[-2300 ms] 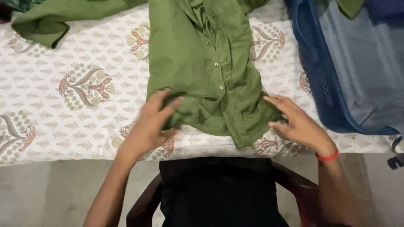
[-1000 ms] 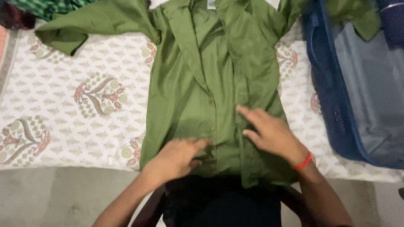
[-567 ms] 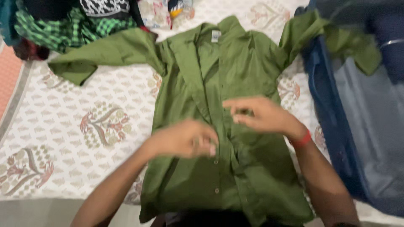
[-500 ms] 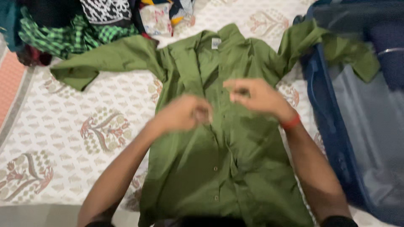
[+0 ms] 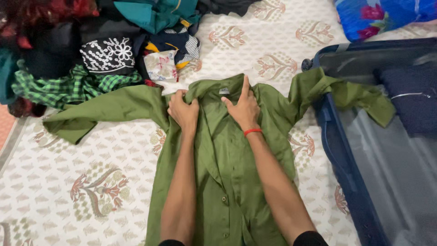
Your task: The person buttons a green long-sleeved shirt by hand on a bed, folds the sleeves and body of the shirt, and places it into an open suitcase.
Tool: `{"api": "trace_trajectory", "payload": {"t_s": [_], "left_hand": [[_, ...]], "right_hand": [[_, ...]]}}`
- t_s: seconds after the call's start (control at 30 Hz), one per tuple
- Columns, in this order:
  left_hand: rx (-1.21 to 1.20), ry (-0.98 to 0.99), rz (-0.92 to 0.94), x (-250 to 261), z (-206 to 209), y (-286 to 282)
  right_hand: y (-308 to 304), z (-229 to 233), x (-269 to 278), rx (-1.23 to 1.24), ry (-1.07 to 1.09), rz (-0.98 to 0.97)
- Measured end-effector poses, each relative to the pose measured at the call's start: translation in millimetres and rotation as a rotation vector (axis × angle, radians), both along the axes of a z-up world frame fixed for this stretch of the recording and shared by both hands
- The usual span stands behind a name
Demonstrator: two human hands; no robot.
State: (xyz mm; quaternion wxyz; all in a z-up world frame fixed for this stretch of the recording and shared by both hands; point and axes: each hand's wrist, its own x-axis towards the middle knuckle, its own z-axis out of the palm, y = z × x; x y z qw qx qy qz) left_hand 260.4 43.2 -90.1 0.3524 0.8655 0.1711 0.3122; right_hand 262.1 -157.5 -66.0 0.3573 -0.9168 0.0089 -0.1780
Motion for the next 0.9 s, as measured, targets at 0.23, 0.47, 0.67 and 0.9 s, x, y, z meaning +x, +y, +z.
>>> {"api": "trace_trajectory", "payload": {"t_s": [0.23,0.47,0.67,0.9], "left_hand": [[0.103,-0.034,-0.236,-30,52,-11],[0.105,0.081,-0.32,-38,91,-3],[0.084,0.044,-0.436,-51,116,5],[0.083,0.393,-0.49,-47,111,3]], "right_hand": [[-9,4,7,-0.006,0.039,-0.088],[-27,20,10,0.181,0.0,0.141],[-46,28,16,0.051,-0.067,0.392],[-56,45,16,0.09,-0.088,0.07]]}}
